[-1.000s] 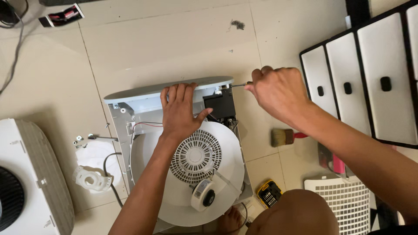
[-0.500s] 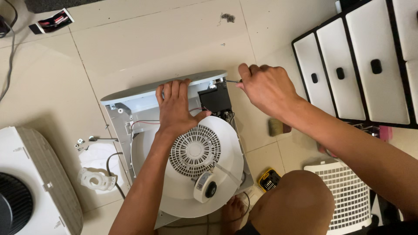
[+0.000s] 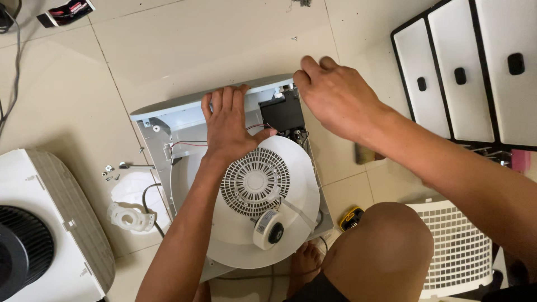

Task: The person disassembles an electric fan by removing screws from the housing and detaching internal components. They use a screwdriver to loosen fasteners, remove a black box-like component, and detach the fan motor assembly from the housing.

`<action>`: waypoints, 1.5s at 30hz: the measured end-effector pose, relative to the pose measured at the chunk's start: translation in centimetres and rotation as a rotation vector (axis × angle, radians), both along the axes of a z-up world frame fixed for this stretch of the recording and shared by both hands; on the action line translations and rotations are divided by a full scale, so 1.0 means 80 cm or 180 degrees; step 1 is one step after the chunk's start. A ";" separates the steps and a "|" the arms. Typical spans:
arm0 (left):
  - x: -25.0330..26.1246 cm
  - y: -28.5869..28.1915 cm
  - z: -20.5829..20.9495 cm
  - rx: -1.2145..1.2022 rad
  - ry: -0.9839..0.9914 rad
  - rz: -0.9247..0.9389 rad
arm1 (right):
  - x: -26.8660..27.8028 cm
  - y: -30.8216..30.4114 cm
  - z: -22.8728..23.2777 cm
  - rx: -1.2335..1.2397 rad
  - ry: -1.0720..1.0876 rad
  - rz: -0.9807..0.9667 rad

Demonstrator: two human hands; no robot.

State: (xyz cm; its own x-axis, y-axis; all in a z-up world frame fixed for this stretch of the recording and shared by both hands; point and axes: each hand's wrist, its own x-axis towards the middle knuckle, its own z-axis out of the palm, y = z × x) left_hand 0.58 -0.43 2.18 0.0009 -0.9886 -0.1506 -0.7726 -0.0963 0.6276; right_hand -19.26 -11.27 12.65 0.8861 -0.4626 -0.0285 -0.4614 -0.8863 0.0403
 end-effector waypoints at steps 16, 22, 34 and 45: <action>0.002 0.003 0.001 -0.0235 0.0031 -0.0015 | -0.010 -0.012 -0.003 0.0109 -0.0091 0.0045; 0.003 0.006 0.001 -0.0123 0.0024 -0.0033 | -0.004 -0.014 -0.012 0.0413 0.1754 -0.0977; 0.005 0.005 0.000 0.0049 -0.0031 -0.0093 | -0.006 -0.021 -0.015 -0.0121 0.1724 -0.0069; 0.006 0.001 0.001 0.0050 0.0111 -0.0063 | 0.001 -0.030 -0.018 -0.0418 0.1043 0.0539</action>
State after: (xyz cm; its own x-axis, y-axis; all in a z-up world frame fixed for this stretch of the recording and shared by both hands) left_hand 1.07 -0.36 2.25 -0.0243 -0.9859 -0.1656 -0.7520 -0.0911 0.6528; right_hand -19.19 -13.65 11.17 0.9040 -0.3291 -0.2730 -0.2528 -0.9263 0.2794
